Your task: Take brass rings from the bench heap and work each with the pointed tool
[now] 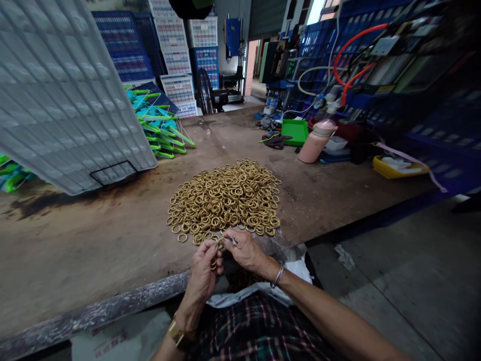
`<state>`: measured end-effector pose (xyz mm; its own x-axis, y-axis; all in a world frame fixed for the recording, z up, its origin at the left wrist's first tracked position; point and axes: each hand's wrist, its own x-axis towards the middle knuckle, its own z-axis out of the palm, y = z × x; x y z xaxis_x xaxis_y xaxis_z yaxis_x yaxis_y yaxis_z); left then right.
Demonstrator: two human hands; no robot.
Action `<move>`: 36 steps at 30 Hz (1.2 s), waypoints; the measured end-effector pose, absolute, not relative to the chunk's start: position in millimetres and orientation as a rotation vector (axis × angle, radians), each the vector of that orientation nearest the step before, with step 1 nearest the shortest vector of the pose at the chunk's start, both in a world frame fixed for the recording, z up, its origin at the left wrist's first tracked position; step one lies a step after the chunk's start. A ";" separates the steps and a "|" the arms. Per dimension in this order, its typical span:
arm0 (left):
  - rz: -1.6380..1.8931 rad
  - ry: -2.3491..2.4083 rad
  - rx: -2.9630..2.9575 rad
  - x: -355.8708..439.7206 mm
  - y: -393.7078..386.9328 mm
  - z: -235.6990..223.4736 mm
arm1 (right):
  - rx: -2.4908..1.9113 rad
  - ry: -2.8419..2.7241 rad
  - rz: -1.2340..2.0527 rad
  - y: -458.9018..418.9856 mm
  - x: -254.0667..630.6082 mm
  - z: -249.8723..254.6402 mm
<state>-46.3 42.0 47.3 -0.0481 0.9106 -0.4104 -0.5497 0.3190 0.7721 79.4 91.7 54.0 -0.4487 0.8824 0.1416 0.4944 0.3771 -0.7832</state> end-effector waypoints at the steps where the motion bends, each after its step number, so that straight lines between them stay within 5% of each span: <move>1: 1.255 1.094 0.462 -46.2 41.9 46.4 | -1.192 -2.074 0.926 92.2 79.2 53.6; 7: 1.240 1.347 0.764 -44.3 41.0 42.3 | -1.236 -1.972 1.086 95.4 77.5 53.6; 19: 1.180 1.104 0.597 -40.9 38.1 47.4 | -1.244 -1.847 1.234 95.5 76.8 51.9; 27: 1.212 1.199 0.644 -41.6 39.4 44.0 | -1.303 -2.360 0.790 92.1 86.0 51.3; 36: 1.183 1.251 0.824 -43.0 37.0 40.4 | -1.347 -2.578 0.710 87.7 85.0 55.0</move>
<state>-43.0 37.0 40.4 -0.0837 0.9615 -0.2619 -0.2075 0.2402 0.9483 85.0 87.7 55.0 -0.5866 0.8053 -0.0858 0.7358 0.4856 -0.4720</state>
